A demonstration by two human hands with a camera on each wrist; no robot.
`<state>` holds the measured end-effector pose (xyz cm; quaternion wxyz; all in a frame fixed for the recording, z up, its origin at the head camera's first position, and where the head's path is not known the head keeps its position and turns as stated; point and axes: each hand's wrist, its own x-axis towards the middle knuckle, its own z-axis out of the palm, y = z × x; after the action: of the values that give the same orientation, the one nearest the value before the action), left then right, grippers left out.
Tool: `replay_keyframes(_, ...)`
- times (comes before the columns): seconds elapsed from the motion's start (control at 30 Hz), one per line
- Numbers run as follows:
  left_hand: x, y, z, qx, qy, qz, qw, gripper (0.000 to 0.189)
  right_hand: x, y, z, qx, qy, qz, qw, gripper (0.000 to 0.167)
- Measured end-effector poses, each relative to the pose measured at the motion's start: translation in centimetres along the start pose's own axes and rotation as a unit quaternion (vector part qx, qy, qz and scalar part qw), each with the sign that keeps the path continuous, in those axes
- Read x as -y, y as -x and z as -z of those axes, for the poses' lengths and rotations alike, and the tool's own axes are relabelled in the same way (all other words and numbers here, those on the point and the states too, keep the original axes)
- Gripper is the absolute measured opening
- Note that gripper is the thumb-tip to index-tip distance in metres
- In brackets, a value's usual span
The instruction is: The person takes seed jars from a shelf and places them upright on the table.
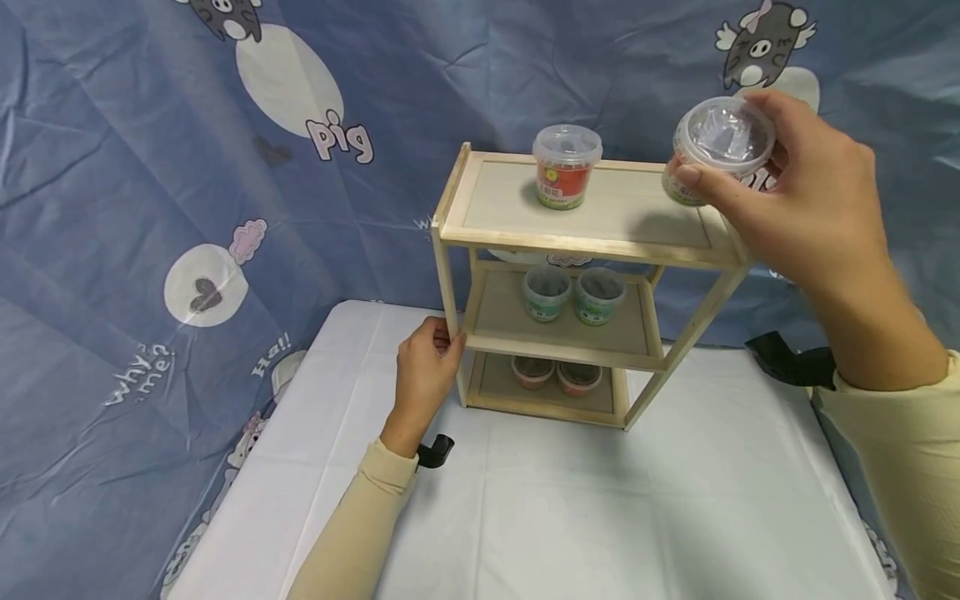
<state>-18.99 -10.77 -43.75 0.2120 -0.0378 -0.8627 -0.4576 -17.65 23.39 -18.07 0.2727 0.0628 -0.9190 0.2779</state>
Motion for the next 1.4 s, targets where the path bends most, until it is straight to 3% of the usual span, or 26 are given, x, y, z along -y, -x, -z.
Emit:
replay_keyframes(0.23, 0.0, 0.0, -0.2, 0.005, -0.001, 0.004, 1.0000, 0.017, -1.5, 2.7, 1.3, -0.044, -0.045, -0.012, 0.9980, 0.069)
replay_keyframes(0.43, 0.0, -0.1, 0.1, -0.001, -0.004, 0.006, 1.0000, 0.016, -3.0, 4.4, 1.9, -0.079, -0.119, 0.038, 0.9890, 0.060)
replay_keyframes(0.63, 0.2, -0.2, 0.1, -0.004, 0.001, 0.012, 0.9999, 0.016, -3.9, 6.0, 2.1, -0.083, -0.121, 0.066, 0.9870, 0.063)
replay_keyframes(0.9, 0.2, -0.1, -0.2, 0.003, 0.004, 0.011, 0.9999, 0.016, -5.5, 9.8, 2.1, -0.082, -0.130, 0.003, 0.9881, 0.071)
replay_keyframes(1.2, 0.1, 0.0, 0.0, -0.002, 0.006, -0.001, 1.0000, 0.016, -8.0, 14.5, 0.2, -0.099, -0.182, 0.020, 0.9782, 0.071)
replay_keyframes(1.4, 0.2, 0.0, -0.1, 0.001, 0.005, 0.007, 1.0000, 0.017, -9.1, 16.5, -0.8, -0.065, -0.121, -0.063, 0.9886, 0.081)
